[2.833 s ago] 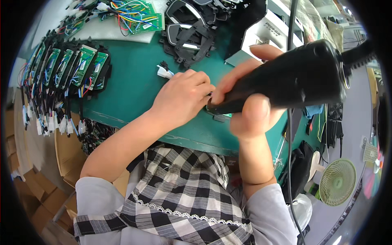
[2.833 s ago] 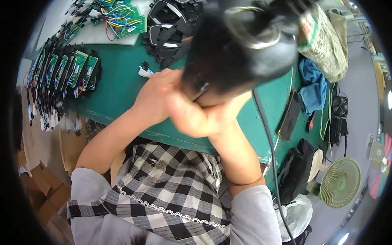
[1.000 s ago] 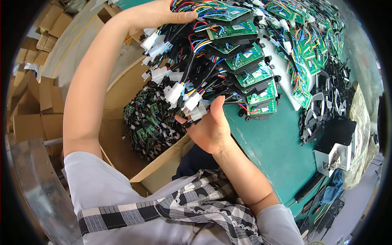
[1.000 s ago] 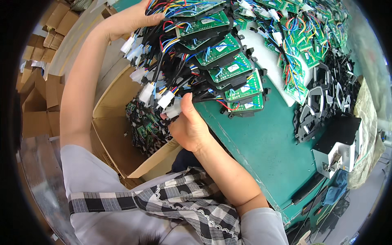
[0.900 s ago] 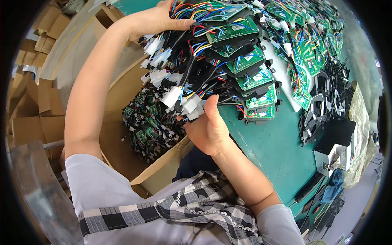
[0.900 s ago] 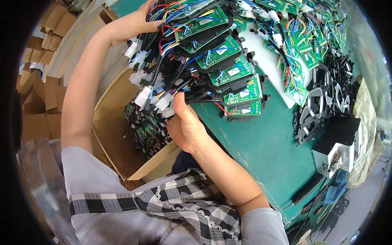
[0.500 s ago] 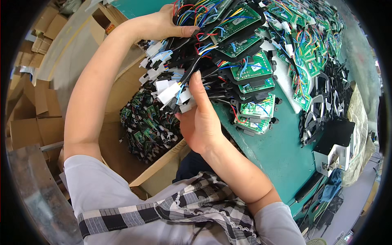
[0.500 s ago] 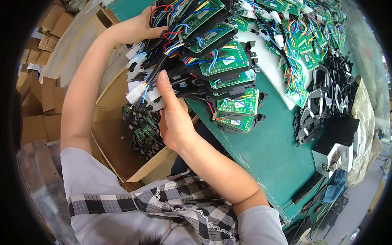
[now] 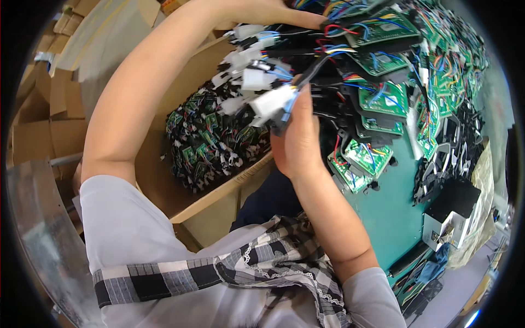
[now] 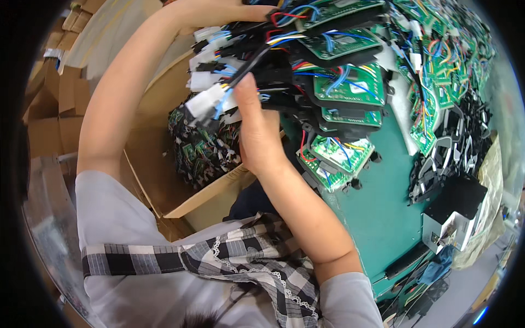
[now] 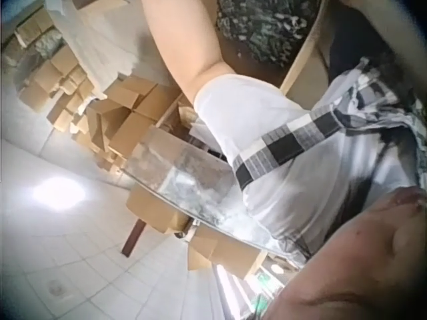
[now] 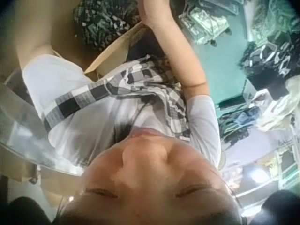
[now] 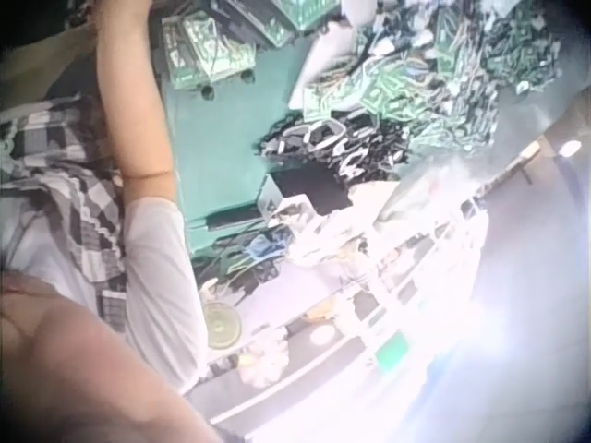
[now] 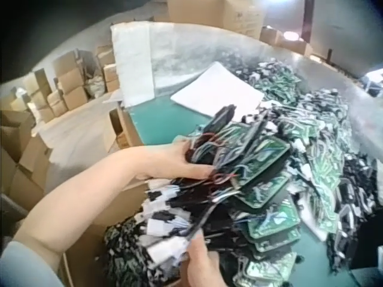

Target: The person fastens circuit boards onto plastic frames using an electric screwdriver and places assembled components into a cardboard box.

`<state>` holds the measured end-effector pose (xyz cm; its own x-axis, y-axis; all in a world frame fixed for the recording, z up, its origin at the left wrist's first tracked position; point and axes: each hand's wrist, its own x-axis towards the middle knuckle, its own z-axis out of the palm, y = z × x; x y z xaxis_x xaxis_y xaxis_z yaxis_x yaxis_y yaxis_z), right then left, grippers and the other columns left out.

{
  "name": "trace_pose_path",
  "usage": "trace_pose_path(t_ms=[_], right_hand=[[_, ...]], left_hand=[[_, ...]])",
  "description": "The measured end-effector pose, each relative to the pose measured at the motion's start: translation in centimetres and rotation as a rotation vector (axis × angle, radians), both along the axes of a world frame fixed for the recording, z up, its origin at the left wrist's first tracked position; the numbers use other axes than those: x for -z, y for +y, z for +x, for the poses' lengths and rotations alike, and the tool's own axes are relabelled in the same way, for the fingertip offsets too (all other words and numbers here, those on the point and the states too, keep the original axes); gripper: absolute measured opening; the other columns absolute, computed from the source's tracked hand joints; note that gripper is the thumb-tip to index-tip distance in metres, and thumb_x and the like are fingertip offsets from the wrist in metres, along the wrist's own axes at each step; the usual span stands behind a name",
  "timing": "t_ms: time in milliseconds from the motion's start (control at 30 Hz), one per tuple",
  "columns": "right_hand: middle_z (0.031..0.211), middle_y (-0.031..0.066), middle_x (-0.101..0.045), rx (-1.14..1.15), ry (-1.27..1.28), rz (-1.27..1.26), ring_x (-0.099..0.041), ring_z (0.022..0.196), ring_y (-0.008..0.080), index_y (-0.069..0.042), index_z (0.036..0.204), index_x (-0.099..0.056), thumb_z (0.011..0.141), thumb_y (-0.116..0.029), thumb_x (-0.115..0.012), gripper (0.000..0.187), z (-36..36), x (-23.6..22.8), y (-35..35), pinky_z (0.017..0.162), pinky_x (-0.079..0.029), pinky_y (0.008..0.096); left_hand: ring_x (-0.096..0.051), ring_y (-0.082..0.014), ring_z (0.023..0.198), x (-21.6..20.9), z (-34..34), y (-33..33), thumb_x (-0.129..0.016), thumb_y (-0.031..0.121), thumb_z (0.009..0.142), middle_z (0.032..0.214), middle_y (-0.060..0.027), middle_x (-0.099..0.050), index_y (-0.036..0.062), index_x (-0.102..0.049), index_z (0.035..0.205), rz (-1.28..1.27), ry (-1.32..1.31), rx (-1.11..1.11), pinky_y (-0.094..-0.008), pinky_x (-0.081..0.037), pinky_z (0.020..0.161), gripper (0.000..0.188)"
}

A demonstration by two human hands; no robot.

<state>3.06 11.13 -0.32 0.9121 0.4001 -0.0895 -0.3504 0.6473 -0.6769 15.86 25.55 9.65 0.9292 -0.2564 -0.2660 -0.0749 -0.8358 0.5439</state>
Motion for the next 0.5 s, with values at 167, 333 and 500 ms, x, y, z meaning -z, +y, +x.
trace_pose_path(t_ms=[167, 333, 500], right_hand=[[0.107, -0.0006, -0.058, -0.081, 0.153, 0.107, -0.055, 0.099, 0.014, -0.008, 0.123, -0.053, 0.089, -0.051, -0.057, 0.054, -0.3, 2.1, -2.0, 0.087, -0.04, 0.0303], [0.105, 0.0052, -0.063, -0.294, 0.277, 0.467, -0.06, 0.097, 0.0196, -0.004, 0.117, -0.057, 0.078, -0.033, -0.067, 0.049, -1.1, 1.7, -5.0, 0.085, -0.046, 0.035], [0.111, 0.0044, -0.063, -0.381, 0.297, 0.651, -0.058, 0.103, 0.0207, -0.007, 0.115, -0.06, 0.066, -0.07, -0.069, 0.08, -0.4, -0.5, -5.6, 0.094, -0.043, 0.0348]], left_hand=[[-0.033, -0.04, 0.131, 1.6, 0.5, 0.0, -0.06, 0.073, 0.071, 0.143, -0.0319, -0.026, -0.0059, -0.028, 0.142, 0.11, -0.002, -0.025, -0.0353, -0.028, 0.11, 0.11], [-0.032, -0.0399, 0.132, -0.1, -0.7, -0.9, -0.061, 0.074, 0.07, 0.144, -0.031, -0.026, -0.0072, -0.024, 0.143, 0.088, -0.024, -0.038, -0.0355, -0.027, 0.11, 0.115], [-0.031, -0.0382, 0.133, 1.6, 0.0, -0.7, -0.065, 0.067, 0.071, 0.143, -0.031, -0.026, -0.0018, -0.025, 0.144, 0.029, 0.022, -0.035, -0.0363, -0.026, 0.111, 0.108]])
